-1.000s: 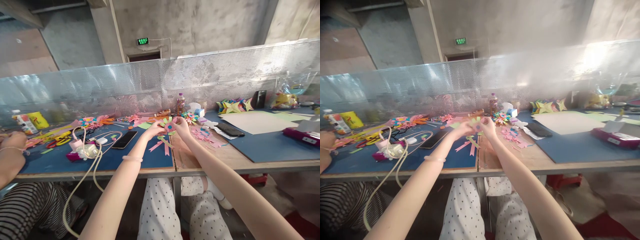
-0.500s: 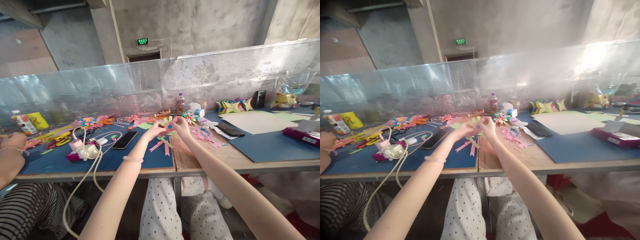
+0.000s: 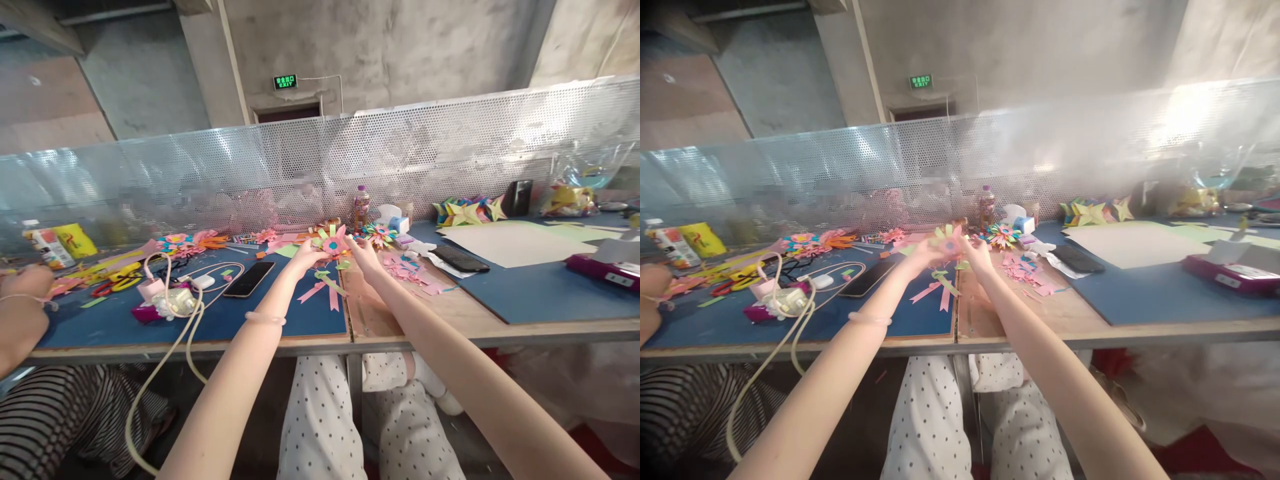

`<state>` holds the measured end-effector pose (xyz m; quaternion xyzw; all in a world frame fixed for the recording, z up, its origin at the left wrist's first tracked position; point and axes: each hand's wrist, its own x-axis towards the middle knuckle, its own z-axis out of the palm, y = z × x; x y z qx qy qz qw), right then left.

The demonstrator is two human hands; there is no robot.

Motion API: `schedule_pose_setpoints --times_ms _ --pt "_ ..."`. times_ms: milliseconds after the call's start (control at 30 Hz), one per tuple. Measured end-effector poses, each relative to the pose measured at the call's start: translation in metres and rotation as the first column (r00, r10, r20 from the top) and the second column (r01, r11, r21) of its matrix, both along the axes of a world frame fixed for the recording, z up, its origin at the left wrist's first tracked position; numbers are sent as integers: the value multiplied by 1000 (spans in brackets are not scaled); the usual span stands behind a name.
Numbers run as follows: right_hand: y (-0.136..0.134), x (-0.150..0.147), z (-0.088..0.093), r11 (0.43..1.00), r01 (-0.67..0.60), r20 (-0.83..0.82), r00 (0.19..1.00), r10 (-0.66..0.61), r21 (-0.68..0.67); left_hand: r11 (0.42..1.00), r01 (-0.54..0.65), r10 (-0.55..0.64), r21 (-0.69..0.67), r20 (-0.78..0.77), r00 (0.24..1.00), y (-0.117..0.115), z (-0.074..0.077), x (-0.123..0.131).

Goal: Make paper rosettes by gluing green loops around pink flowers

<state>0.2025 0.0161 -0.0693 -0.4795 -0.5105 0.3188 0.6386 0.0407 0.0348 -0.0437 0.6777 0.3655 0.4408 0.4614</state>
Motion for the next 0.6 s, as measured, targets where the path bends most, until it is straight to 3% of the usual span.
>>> schedule_pose_setpoints --times_ms 167,600 --pt "-3 -2 -1 976 -214 -23 977 213 -35 999 -44 44 -1 15 999 0 0 1" --pt "3 2 -6 971 -234 -90 969 229 -44 999 -34 34 -18 30 999 -1 0 1"
